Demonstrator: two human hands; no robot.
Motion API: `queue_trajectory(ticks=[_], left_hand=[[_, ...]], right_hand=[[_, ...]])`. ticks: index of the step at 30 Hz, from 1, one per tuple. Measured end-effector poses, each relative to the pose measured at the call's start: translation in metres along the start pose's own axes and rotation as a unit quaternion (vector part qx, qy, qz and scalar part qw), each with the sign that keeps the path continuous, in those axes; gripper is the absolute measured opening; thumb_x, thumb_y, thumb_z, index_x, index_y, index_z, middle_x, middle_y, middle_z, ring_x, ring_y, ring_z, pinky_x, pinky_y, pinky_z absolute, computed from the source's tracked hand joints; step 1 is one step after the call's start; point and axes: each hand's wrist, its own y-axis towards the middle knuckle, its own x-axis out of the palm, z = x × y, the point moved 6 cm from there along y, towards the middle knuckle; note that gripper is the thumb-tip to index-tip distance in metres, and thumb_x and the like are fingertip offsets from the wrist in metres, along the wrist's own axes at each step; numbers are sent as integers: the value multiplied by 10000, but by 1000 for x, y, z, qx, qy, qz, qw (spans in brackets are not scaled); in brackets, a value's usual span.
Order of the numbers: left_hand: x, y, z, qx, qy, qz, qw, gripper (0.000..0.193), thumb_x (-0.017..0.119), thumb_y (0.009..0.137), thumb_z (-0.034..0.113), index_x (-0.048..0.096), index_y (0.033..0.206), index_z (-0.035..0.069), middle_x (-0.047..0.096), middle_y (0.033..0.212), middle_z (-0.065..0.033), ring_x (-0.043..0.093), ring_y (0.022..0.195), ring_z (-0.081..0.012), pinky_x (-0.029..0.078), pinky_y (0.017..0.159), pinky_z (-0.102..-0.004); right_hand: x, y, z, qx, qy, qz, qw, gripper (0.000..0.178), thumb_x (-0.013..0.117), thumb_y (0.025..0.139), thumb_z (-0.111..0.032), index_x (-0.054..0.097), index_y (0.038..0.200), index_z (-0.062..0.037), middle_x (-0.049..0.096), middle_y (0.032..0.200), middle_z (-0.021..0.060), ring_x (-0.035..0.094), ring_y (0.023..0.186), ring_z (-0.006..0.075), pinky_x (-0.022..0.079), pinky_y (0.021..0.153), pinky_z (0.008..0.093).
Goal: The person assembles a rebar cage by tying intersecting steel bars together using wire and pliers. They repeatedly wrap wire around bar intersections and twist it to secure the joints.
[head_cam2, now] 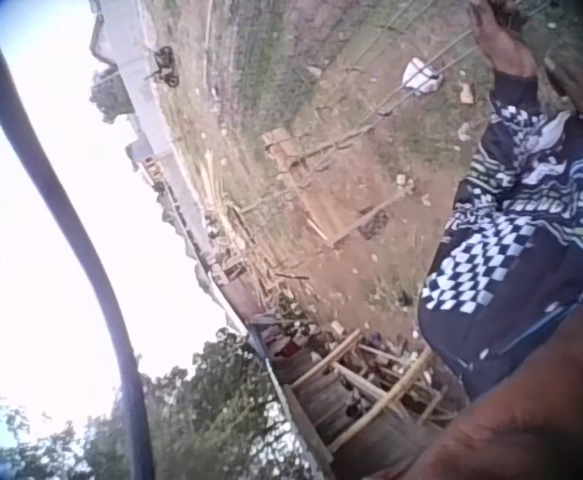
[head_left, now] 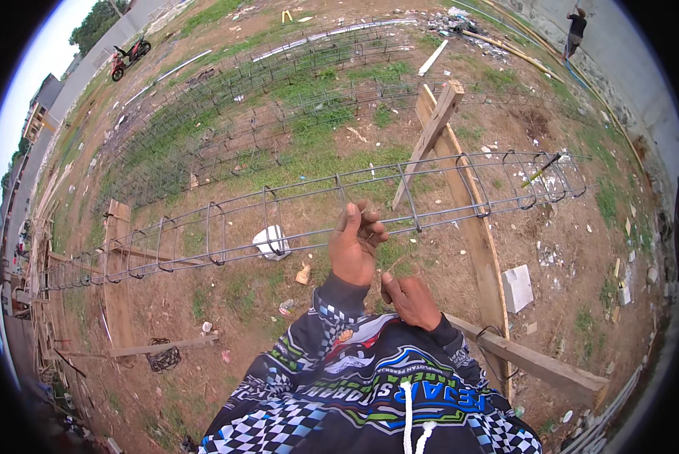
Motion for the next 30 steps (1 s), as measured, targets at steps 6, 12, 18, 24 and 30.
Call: queue_trajectory(ticks=[6,12,18,24,30], left_hand=[[-2,9,-1,56,27,23,998,327,561,995,346,571,1074,29,532,739,2,482,569,-78,425,483,-241],[-23,13,-2,56,35,54,996,309,534,1007,355,545,1038,47,473,669,11,374,468,-66,318,412,-235],[-30,13,10,46,-3,66,997,306,527,1010,347,531,1057,45,482,670,1,366,456,-72,293,404,-232],[-49,21,30,55,-35,44,997,266,520,1014,294,541,1107,45,495,681,-5,376,471,-77,296,402,-233],[-107,42,71,-50,-147,-31,987,210,496,1024,233,548,1123,55,498,697,9,385,488,-89,312,409,-238]], right_hand=[[14,-2,6,-29,-42,-15,999,486,439,995,-362,635,750,9,605,696,251,585,682,454,436,636,503],[26,-10,-3,-47,-143,-32,988,469,437,981,-347,640,728,-8,595,666,254,591,660,463,441,660,545],[37,-14,-6,-103,-219,-43,969,395,479,957,-302,642,746,-11,578,619,263,596,611,449,447,619,531],[27,-24,2,-115,-101,16,988,277,636,881,-289,646,774,-34,604,620,173,612,621,387,458,620,474],[-67,-32,48,-139,-54,337,929,135,758,810,-123,641,772,-68,614,752,44,590,788,218,453,767,365]])
